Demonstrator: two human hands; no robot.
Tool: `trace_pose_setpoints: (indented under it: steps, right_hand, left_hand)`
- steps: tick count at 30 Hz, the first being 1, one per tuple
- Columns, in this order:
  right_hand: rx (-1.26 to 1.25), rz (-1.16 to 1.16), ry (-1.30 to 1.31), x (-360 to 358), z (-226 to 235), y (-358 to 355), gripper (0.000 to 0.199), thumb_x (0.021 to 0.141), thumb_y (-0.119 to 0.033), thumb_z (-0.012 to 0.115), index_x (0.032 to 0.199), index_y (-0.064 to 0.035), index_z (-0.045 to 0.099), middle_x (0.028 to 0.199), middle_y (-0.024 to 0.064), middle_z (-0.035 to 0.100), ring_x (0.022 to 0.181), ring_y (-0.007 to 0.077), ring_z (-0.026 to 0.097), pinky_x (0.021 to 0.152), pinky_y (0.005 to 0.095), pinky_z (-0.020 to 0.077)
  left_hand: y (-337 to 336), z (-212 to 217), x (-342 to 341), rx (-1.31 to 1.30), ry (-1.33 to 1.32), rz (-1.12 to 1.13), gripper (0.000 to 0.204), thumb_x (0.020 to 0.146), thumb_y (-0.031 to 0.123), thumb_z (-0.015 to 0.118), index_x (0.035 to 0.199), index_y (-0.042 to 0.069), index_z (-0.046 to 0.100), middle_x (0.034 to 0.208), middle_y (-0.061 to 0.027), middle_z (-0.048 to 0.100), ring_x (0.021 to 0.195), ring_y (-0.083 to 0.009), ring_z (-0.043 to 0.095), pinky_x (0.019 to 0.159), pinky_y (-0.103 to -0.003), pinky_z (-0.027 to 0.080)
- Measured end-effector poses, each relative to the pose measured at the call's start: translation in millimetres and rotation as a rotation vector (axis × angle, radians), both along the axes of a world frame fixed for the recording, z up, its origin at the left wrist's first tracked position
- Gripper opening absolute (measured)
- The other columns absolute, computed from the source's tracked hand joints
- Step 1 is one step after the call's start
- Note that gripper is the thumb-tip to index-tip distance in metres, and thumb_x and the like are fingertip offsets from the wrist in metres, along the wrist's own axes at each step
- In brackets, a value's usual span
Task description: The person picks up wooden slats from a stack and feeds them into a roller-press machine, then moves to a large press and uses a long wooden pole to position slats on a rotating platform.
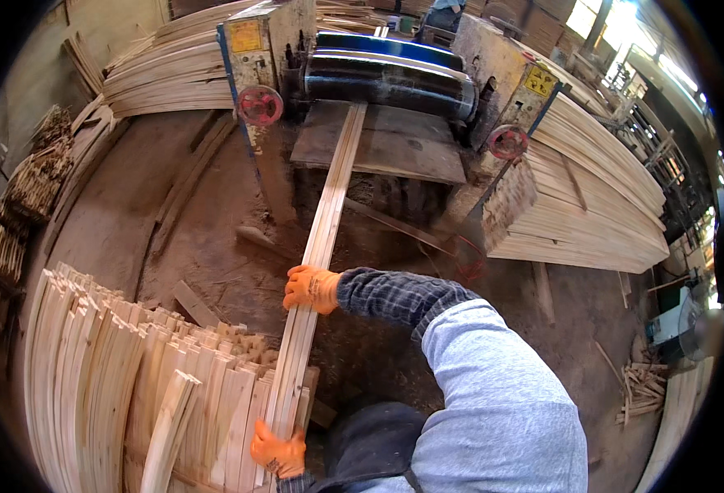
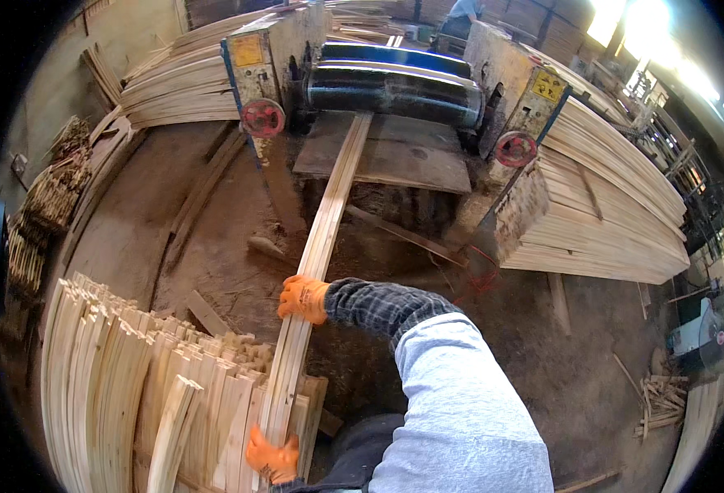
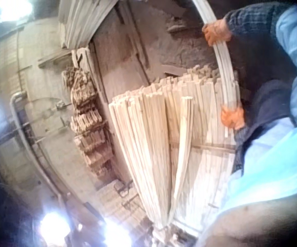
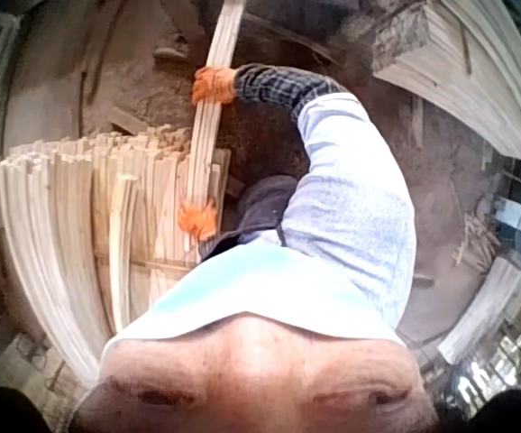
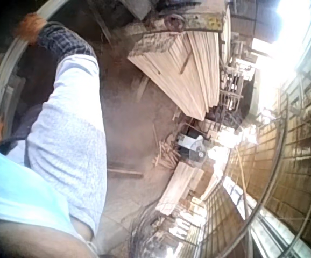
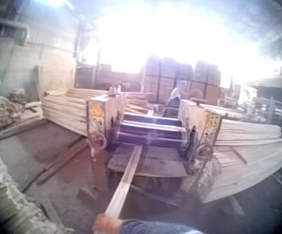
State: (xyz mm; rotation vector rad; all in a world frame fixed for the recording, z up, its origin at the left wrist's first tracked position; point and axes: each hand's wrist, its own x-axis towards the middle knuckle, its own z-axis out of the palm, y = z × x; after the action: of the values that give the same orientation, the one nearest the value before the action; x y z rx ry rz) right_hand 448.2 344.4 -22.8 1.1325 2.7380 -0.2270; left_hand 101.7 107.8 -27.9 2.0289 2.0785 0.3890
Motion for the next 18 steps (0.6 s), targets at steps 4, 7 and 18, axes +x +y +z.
trace_pose_setpoints:
  steps: [4, 7, 18]
  right_hand:
    - [0.018, -0.076, -0.044, 6, 19, -2, 0.060, 0.079, -0.013, 0.082, 0.137, -0.0201, 0.065, 0.137, 0.0069, 0.065, 0.138, 0.0267, 0.054, 0.130, 0.0446, 0.0228]
    - [0.022, -0.139, -0.052, 4, 30, -6, 0.069, 0.073, -0.014, 0.086, 0.138, -0.0170, 0.063, 0.145, 0.0054, 0.060, 0.144, 0.0274, 0.047, 0.132, 0.0468, 0.0184]
    - [0.072, 0.034, -0.066, -118, 29, -48, 0.074, 0.068, -0.026, 0.084, 0.138, -0.0244, 0.062, 0.128, 0.0029, 0.069, 0.125, 0.0236, 0.062, 0.125, 0.0499, 0.0259]
  left_hand:
    - [15, 9, 13, 0.030, -0.044, -0.037, 0.074, 0.060, 0.039, 0.086, 0.117, -0.001, 0.062, 0.098, -0.0268, 0.069, 0.094, -0.0478, 0.065, 0.085, -0.055, 0.052]
    - [37, 26, 35, -0.014, -0.121, -0.065, 0.066, 0.061, 0.038, 0.087, 0.108, 0.000, 0.060, 0.092, -0.0260, 0.069, 0.088, -0.0486, 0.065, 0.080, -0.055, 0.053]
    - [100, 31, 39, 0.003, -0.241, -0.127, 0.057, 0.076, 0.036, 0.084, 0.115, 0.000, 0.064, 0.099, -0.0238, 0.073, 0.090, -0.0436, 0.072, 0.081, -0.050, 0.057]
